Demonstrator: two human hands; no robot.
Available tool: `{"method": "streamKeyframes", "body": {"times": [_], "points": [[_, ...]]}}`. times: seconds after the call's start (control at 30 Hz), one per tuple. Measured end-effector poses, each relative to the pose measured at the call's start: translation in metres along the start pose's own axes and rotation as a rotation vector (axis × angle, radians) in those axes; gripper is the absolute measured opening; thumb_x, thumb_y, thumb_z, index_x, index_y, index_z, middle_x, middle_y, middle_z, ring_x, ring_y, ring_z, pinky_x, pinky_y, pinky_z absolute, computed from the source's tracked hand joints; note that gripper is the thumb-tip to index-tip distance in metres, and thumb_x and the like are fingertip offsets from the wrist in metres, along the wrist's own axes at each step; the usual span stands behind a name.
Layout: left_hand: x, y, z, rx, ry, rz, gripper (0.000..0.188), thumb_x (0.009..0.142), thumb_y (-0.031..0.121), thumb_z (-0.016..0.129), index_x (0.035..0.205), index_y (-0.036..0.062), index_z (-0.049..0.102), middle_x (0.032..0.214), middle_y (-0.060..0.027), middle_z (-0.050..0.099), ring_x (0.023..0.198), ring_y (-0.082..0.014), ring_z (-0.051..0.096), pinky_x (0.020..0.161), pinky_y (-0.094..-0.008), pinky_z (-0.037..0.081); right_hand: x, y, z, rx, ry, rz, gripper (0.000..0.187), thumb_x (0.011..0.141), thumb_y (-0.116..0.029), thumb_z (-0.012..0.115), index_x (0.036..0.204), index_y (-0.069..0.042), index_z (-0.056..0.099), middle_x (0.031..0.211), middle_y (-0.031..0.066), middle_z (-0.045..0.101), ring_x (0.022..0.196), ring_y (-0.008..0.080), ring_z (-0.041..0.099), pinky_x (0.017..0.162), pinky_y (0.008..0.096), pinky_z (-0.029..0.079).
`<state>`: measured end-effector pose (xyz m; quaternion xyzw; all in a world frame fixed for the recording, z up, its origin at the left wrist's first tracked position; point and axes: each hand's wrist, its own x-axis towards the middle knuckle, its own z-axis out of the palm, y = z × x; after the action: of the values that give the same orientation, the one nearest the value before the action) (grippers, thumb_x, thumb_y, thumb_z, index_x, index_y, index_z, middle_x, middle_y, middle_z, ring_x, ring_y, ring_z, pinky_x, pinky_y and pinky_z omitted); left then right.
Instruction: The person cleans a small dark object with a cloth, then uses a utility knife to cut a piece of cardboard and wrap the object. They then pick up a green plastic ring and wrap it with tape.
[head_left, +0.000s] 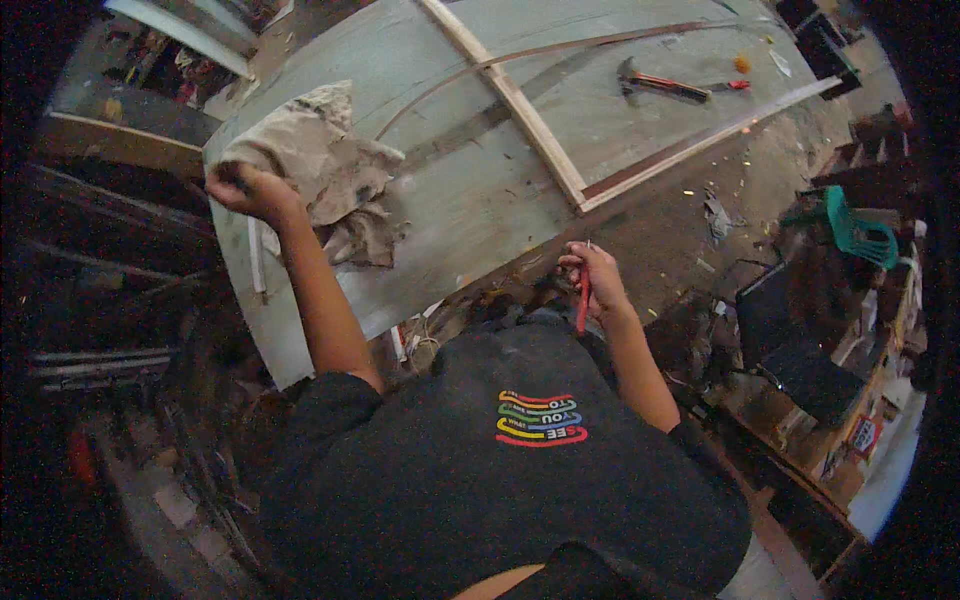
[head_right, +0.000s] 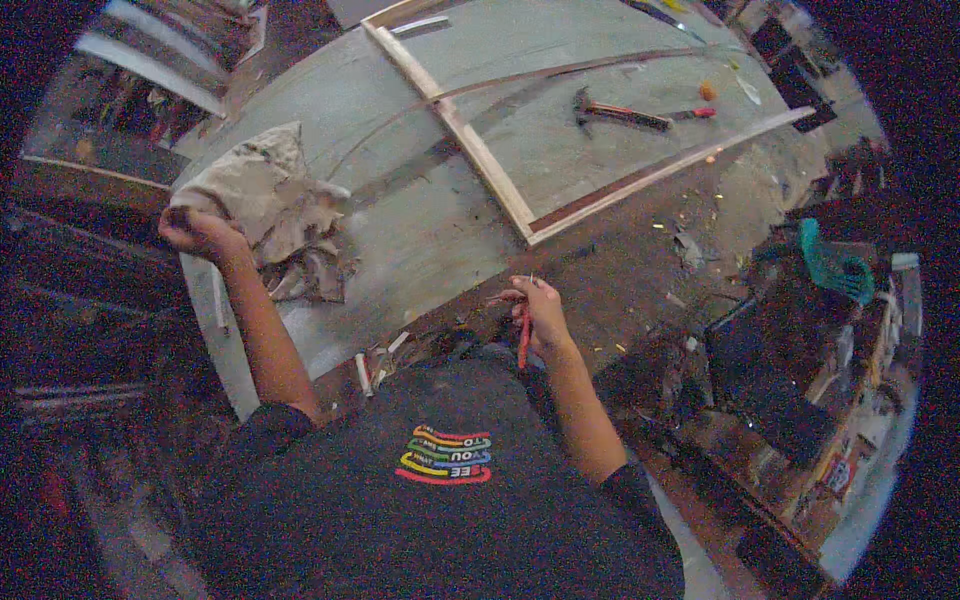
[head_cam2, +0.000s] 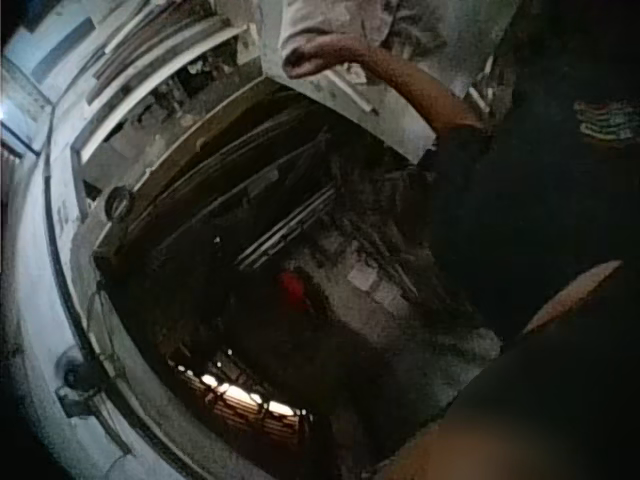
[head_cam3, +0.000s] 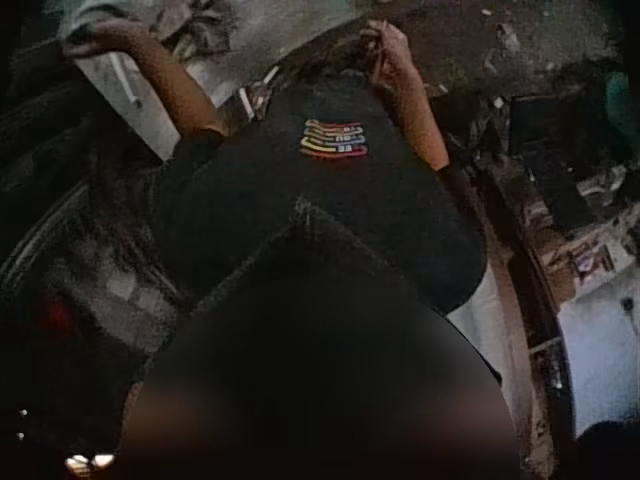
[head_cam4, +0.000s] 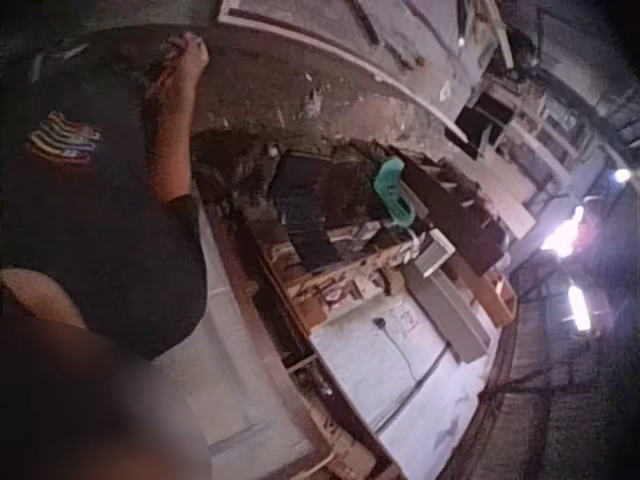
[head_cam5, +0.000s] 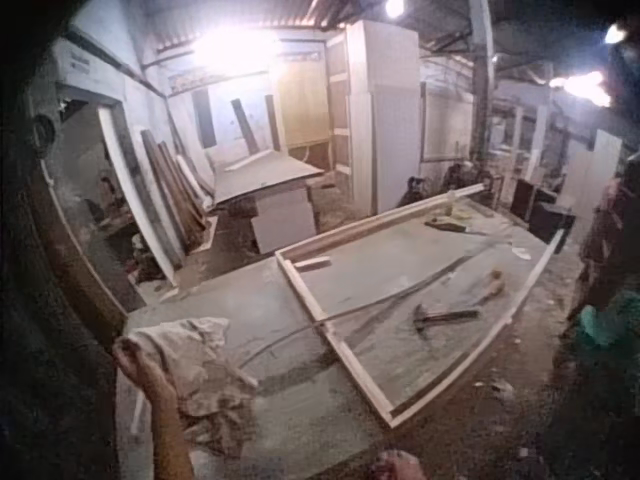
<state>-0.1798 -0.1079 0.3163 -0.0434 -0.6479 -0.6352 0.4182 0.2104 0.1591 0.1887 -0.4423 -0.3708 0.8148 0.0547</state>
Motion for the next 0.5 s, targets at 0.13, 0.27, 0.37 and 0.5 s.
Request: {"method": "streamKeyframes", "body": {"times": [0.13, 0.27, 0.37, 0.5], "points": [[-0.027, 0.026, -0.064, 0.122, 0.055, -0.042, 0.027, 0.090, 0.015, 0.051, 0.112, -0.0012, 0.046, 0.111, -0.0135, 0.049, 0.102, -0.0249, 0.050, 0.096, -0.0380, 0.039, 0.010, -0.014, 0.031, -0.097, -0.134, -0.003, 0.031, 0.092, -0.025, 0.061, 0.114, -0.003, 0.057, 0.091, 0.0114, 0.066, 0.056, 0.0105, 0.054, 0.049, 0.0235, 0.043], [-0.084, 0.049, -0.104, -0.042, 0.098, -0.430, 0.026, 0.092, 0.012, 0.049, 0.113, -0.0028, 0.046, 0.110, -0.0129, 0.049, 0.103, -0.0233, 0.048, 0.098, -0.0360, 0.037, 0.014, -0.010, 0.068, -0.028, -0.234, 0.072, 0.037, 0.092, -0.027, 0.062, 0.119, -0.002, 0.056, 0.092, 0.0103, 0.065, 0.058, 0.0111, 0.054, 0.053, 0.0239, 0.044], [-0.106, 0.064, -0.129, 0.121, -0.035, -0.406, 0.025, 0.092, 0.011, 0.050, 0.114, -0.0021, 0.046, 0.110, -0.0117, 0.049, 0.101, -0.0229, 0.049, 0.097, -0.0346, 0.038, 0.017, 0.008, 0.089, -0.094, -0.303, 0.122, 0.040, 0.091, -0.027, 0.064, 0.120, -0.001, 0.056, 0.093, 0.0085, 0.065, 0.059, 0.0111, 0.053, 0.055, 0.0252, 0.044], [-0.110, 0.055, -0.167, 0.084, -0.136, -0.178, 0.023, 0.095, 0.020, 0.052, 0.103, -0.0017, 0.052, 0.095, -0.0066, 0.053, 0.090, -0.0198, 0.051, 0.085, -0.0326, 0.042, 0.042, 0.026, 0.118, -0.447, -0.418, 0.118, 0.044, 0.088, -0.027, 0.068, 0.122, -0.003, 0.056, 0.097, 0.0069, 0.064, 0.062, 0.0101, 0.052, 0.054, 0.0260, 0.043]]}}
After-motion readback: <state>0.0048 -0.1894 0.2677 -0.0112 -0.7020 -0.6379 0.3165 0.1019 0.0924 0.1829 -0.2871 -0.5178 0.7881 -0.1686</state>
